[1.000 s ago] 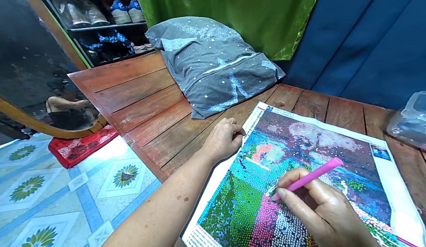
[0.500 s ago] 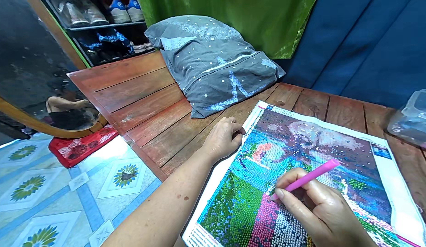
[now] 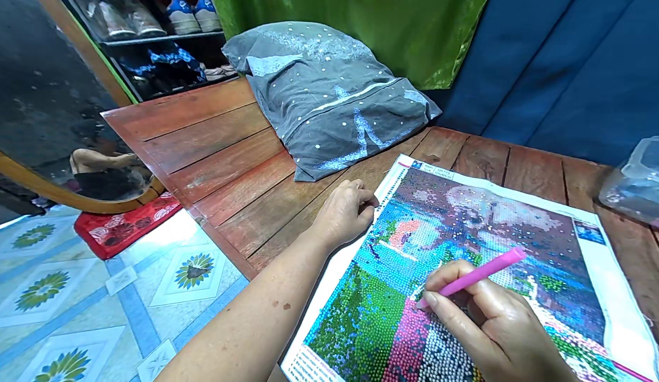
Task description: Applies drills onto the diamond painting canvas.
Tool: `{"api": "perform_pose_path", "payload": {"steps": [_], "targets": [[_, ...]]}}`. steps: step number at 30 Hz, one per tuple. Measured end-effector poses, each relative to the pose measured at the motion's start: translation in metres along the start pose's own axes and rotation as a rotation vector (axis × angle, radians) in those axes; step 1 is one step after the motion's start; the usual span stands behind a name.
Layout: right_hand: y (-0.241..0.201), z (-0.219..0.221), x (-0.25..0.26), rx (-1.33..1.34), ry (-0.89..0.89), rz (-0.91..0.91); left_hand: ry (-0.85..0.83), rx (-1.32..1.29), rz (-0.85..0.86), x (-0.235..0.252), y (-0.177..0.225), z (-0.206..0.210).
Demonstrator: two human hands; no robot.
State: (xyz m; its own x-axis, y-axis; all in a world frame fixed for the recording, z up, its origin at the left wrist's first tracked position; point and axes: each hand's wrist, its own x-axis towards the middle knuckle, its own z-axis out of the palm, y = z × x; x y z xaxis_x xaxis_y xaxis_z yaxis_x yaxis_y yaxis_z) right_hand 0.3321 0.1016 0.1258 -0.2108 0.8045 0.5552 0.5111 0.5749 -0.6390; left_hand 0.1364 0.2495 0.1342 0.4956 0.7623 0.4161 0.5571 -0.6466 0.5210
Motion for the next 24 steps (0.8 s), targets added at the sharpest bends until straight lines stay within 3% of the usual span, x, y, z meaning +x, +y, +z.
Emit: {"api": "perform_pose_path", "payload": {"steps": [17, 24], "targets": [[-0.0045, 0.0025, 0.0006, -0.022, 0.011, -0.010, 0.010, 0.010, 0.015, -0.0005, 0.0004, 0.0006], [-0.0070, -0.0027, 0.0032, 0.039, 0.032, 0.091, 0.004, 0.004, 0.003, -0.0005, 0.0006, 0.0002]]}}
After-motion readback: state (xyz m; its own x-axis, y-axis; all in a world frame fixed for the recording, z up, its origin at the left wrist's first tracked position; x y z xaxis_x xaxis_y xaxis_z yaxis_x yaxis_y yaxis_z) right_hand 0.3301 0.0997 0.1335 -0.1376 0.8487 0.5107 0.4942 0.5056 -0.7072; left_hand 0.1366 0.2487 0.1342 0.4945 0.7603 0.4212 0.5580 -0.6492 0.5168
